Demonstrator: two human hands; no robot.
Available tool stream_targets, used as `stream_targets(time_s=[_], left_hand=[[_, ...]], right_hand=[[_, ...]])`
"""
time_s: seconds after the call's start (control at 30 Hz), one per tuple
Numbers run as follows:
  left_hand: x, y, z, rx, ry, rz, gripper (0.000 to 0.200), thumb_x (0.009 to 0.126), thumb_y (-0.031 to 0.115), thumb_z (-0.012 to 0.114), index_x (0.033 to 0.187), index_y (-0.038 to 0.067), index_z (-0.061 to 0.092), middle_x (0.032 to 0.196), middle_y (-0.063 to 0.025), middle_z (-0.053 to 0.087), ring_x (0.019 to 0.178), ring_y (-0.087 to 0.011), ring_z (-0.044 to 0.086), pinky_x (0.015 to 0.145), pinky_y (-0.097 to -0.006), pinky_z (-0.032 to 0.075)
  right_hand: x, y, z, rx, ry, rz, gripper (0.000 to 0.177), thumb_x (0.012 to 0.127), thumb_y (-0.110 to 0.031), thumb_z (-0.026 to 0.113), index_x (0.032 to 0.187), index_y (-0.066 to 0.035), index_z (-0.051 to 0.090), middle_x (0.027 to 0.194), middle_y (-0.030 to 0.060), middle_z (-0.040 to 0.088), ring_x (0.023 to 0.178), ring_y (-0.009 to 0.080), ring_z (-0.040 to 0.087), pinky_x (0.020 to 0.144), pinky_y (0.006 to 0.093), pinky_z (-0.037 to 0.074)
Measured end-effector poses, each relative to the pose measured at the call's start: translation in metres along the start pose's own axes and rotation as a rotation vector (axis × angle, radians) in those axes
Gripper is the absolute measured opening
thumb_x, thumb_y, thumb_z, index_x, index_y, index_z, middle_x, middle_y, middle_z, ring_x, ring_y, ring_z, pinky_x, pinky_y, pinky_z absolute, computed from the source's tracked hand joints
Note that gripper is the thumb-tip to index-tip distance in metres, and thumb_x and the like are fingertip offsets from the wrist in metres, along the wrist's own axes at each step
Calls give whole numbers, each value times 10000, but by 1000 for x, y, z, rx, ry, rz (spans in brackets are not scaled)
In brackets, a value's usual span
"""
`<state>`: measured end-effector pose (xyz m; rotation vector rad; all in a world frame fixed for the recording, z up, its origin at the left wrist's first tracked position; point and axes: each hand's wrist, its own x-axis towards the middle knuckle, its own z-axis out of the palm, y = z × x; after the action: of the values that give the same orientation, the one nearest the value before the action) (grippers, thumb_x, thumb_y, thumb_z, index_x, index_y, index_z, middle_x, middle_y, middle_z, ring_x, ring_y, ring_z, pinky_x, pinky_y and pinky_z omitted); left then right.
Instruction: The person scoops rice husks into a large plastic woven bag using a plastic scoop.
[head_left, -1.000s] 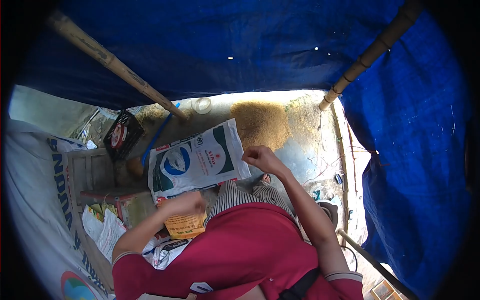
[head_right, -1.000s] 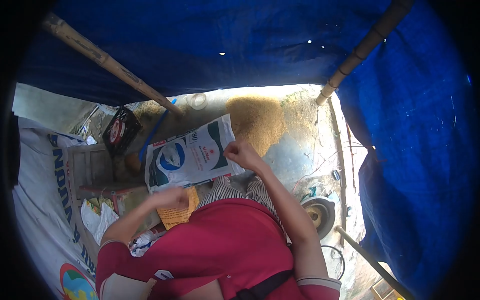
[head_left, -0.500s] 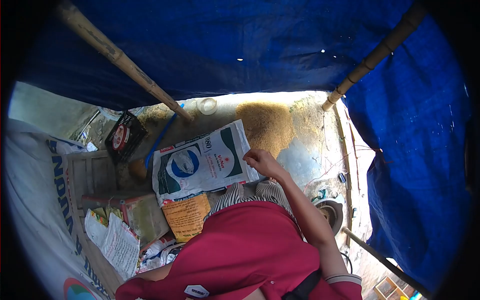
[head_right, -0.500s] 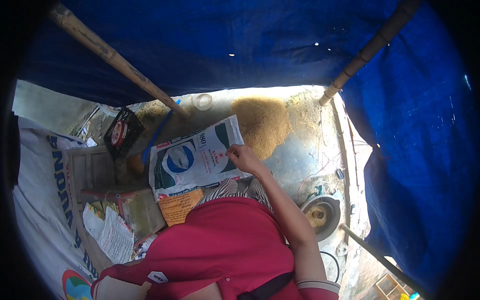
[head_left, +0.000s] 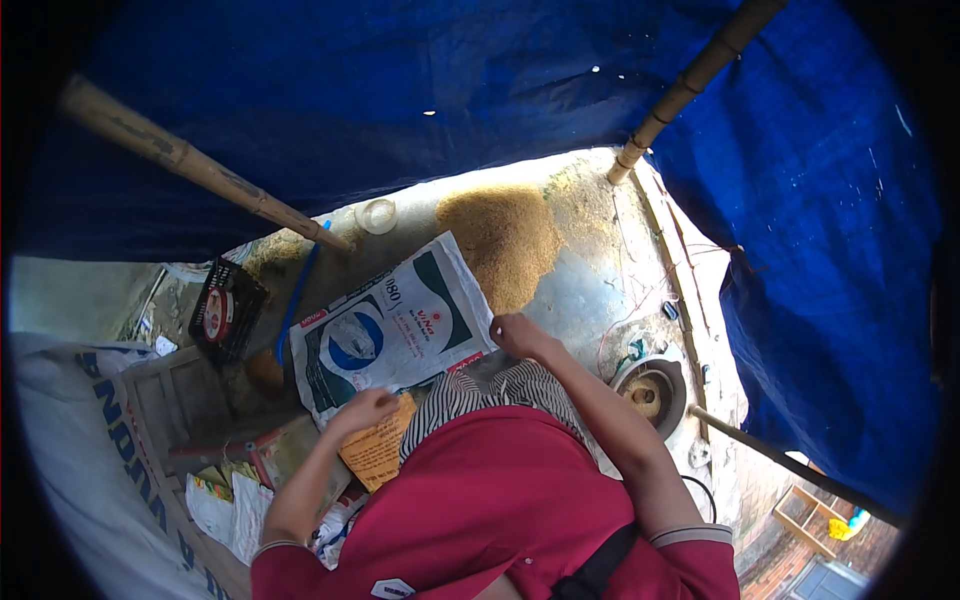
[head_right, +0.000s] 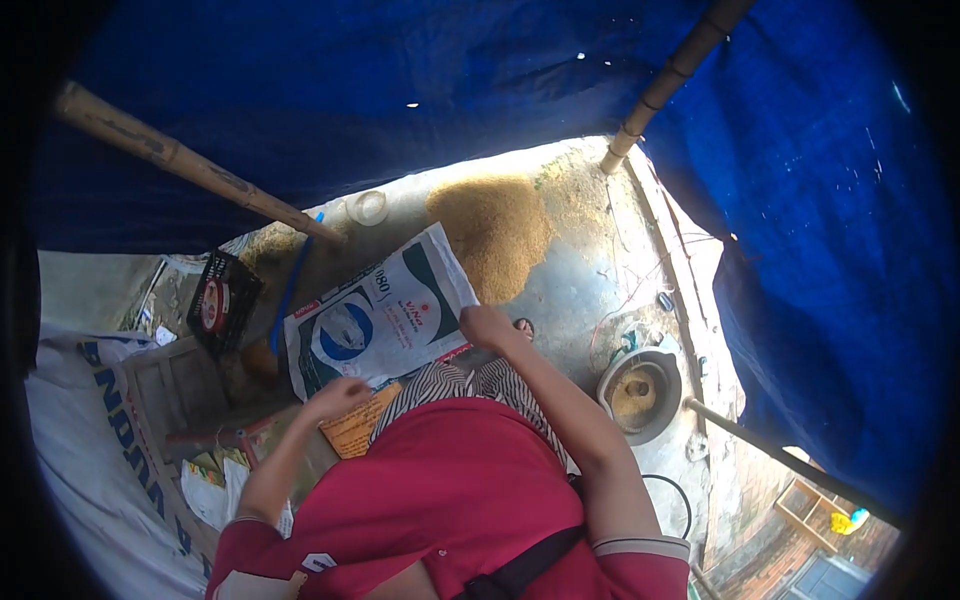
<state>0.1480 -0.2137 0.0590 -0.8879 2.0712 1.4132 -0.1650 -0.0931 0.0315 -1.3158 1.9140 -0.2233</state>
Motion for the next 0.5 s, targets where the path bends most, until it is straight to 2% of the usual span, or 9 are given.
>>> stream_targets(time_s=[0.1, 0.17, 0.2, 0.23, 0.27, 0.37, 0.4, 0.43, 0.5], left_hand=[[88, -15, 50, 107, 179, 144, 344, 725, 290, 606, 937, 19, 598, 877, -149, 614, 845, -271, 586, 734, -349, 457], [128, 12, 61, 111, 191, 214, 363, 697, 289, 598, 942, 21, 598, 921, -179, 604, 885, -297, 567, 780, -397, 432], [141, 24, 58, 108, 186, 213, 363, 697, 289, 598, 942, 21, 598, 921, -179, 604, 885, -297, 567, 780, -397, 432], [152, 36, 57, 280, 118, 165, 347, 686, 277, 604, 937, 36, 610, 931, -166, 608, 910, -289, 563, 799, -407, 425], [157, 45, 60, 447, 53, 117, 334, 675, 264, 610, 932, 51, 623, 942, -152, 612, 936, -282, 560, 818, -418, 418], [173, 30, 84, 618, -53, -45, 272, 653, 227, 611, 882, 87, 651, 948, -111, 625, 940, -273, 567, 828, -452, 415], [174, 26, 89, 616, -47, -46, 272, 653, 227, 611, 882, 87, 651, 948, -111, 625, 940, -273, 567, 828, -452, 415], [173, 22, 93, 519, -154, -68, 261, 657, 201, 600, 885, 83, 649, 953, -123, 622, 934, -279, 570, 827, -446, 420], [176, 19, 109, 424, -265, -89, 253, 661, 174, 589, 887, 79, 648, 958, -135, 618, 927, -286, 572, 827, -439, 424]], right_hand=[[-2, 37, 41, -106, -158, 70, 210, 742, -118, 481, 874, -21, 612, 880, 219, 603, 853, 355, 583, 751, 418, 462], [-7, 49, 47, -199, -235, 84, 202, 731, -141, 498, 858, -43, 621, 860, 219, 603, 837, 344, 584, 747, 414, 459], [-12, 47, 36, -166, -225, 158, 220, 739, -128, 501, 907, -36, 609, 963, 220, 578, 917, 339, 565, 776, 418, 459], [-18, 48, 30, -136, -216, 234, 245, 747, -115, 504, 957, -28, 597, 1065, 222, 554, 997, 335, 546, 805, 422, 460], [-22, 53, 32, -142, -224, 238, 245, 747, -115, 504, 957, -28, 597, 1065, 222, 554, 997, 335, 546, 805, 422, 460], [-35, 78, 45, -310, -318, 182, 291, 746, -117, 527, 1020, -42, 587, 1145, 208, 516, 1058, 347, 507, 835, 418, 449], [-44, 90, 56, -412, -369, 186, 305, 750, -114, 529, 1043, -51, 584, 1167, 205, 502, 1093, 343, 479, 852, 410, 439], [-52, 98, 60, -508, -418, 192, 319, 754, -110, 530, 1066, -60, 580, 1189, 203, 487, 1129, 338, 451, 869, 401, 430], [-73, 122, 61, -477, -457, 174, 287, 744, -123, 543, 1018, -59, 599, 1165, 194, 506, 1077, 333, 491, 844, 390, 444]])
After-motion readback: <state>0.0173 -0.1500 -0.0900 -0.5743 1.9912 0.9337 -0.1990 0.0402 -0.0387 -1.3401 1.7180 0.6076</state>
